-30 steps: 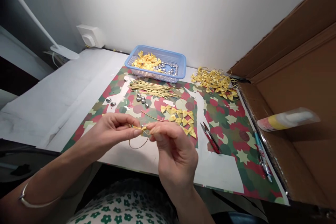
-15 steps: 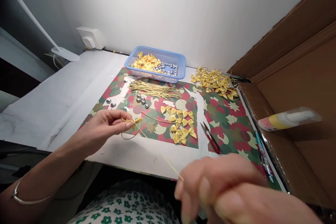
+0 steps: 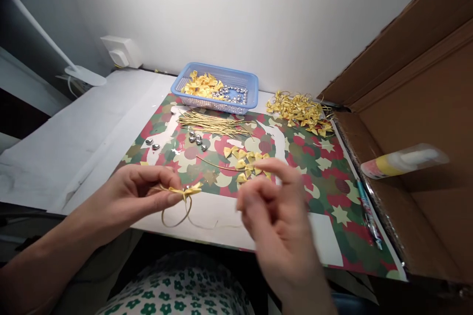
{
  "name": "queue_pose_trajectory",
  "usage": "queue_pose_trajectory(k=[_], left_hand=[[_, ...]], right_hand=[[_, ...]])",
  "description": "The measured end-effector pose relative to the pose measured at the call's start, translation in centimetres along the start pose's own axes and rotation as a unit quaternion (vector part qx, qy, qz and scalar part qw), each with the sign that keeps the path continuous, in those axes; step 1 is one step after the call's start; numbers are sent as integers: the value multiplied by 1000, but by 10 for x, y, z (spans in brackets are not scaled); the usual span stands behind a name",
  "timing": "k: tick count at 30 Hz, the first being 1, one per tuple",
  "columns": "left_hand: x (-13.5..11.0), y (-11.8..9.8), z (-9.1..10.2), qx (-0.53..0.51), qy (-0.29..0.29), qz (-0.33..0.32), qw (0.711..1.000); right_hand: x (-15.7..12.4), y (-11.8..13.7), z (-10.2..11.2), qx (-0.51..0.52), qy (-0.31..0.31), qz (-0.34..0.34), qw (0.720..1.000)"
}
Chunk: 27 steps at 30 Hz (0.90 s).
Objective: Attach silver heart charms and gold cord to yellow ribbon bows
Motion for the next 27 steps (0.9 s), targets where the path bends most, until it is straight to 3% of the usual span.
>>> queue_pose_trajectory(k=[2,4,10,14,18,24,27], left_hand=[[-5,2,-8,10,13,13,1000],[-8,6,-13,7,19,30,999],[-10,25,-22,-81,26,74,994],[-10,33,-33,-152,60,101,981],[-9,40,-33,-177,55,127,975],[-8,47,-23,-159,17,131,978],[-7,50,-24,-154,14,136,979]], right_hand=[[7,-9,-28,-15,82,-24,996],[7,-8,-45,-48,121,-19,991],[-3,3,-66,-128,116,34,984],[-4,-12,-65,-116,93,-1,989],[-6,-22,-56,-103,77,-34,991],[-7,-28,-64,-113,146,-28,982],[-5,-27,-64,-110,144,-16,983]])
Point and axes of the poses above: each hand's wrist, its own x-axis towards the middle knuckle, its own z-axis out of the back of the hand, y = z × x, the point moved 10 cm from there along x, towards the middle knuckle, and after that the axes turned 13 degrees about x, right-handed, at the moved point
